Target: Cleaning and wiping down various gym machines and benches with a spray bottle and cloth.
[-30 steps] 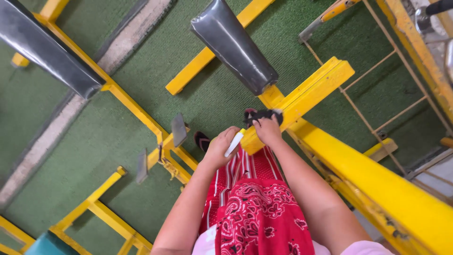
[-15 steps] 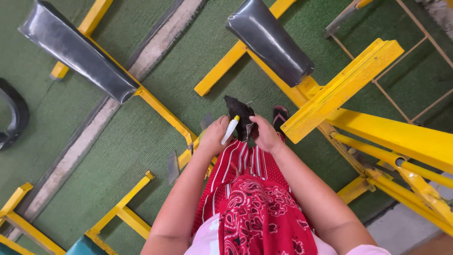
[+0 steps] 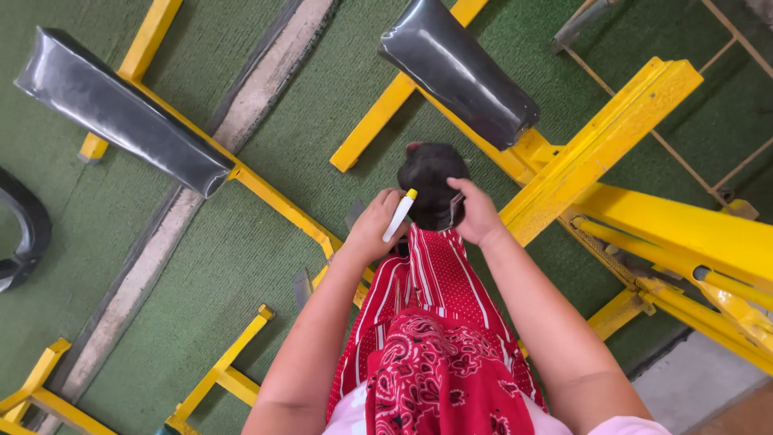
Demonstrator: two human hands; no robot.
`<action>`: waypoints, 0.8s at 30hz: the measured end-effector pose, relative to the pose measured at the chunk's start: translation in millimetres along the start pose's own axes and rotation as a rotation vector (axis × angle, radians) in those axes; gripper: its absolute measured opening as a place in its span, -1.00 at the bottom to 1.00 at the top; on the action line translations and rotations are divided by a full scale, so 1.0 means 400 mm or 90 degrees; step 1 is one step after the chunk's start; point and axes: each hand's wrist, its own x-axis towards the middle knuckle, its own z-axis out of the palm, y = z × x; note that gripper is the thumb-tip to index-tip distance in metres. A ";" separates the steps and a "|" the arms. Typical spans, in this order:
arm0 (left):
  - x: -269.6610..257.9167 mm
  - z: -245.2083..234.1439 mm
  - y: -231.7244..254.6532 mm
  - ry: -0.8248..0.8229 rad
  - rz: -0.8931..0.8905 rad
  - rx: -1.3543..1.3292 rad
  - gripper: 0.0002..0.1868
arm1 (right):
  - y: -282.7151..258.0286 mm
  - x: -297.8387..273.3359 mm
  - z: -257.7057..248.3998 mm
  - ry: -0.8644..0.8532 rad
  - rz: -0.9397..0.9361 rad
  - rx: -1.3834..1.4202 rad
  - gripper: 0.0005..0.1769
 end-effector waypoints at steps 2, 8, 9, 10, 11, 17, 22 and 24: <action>0.041 0.012 -0.034 -0.009 -0.035 -0.010 -0.42 | -0.063 0.043 -0.015 0.051 0.019 0.050 -0.59; 0.219 -0.026 -0.050 -0.051 -0.088 -0.015 -0.42 | -0.182 0.439 -0.568 0.361 -0.141 -0.271 -0.69; 0.251 -0.029 -0.067 -0.057 -0.092 -0.017 -0.42 | -0.229 0.450 -0.571 0.364 -0.135 -0.268 -0.69; 0.282 -0.031 -0.086 -0.043 -0.095 -0.017 -0.41 | -0.274 0.463 -0.574 0.416 -0.157 -0.374 -0.67; 0.306 -0.029 -0.102 -0.031 -0.100 -0.020 -0.39 | -0.315 0.467 -0.583 0.467 -0.175 -0.483 -0.65; 0.464 -0.051 -0.193 -0.013 -0.143 -0.019 -0.39 | -0.360 0.622 -0.696 0.536 -0.298 -0.967 -0.35; 0.564 -0.055 -0.263 -0.007 -0.168 -0.030 -0.40 | -0.370 0.820 -0.413 0.648 -0.043 -1.060 -0.20; 0.592 -0.052 -0.287 -0.007 -0.170 -0.034 -0.38 | -0.389 0.909 -0.317 0.587 -0.092 -1.097 -0.21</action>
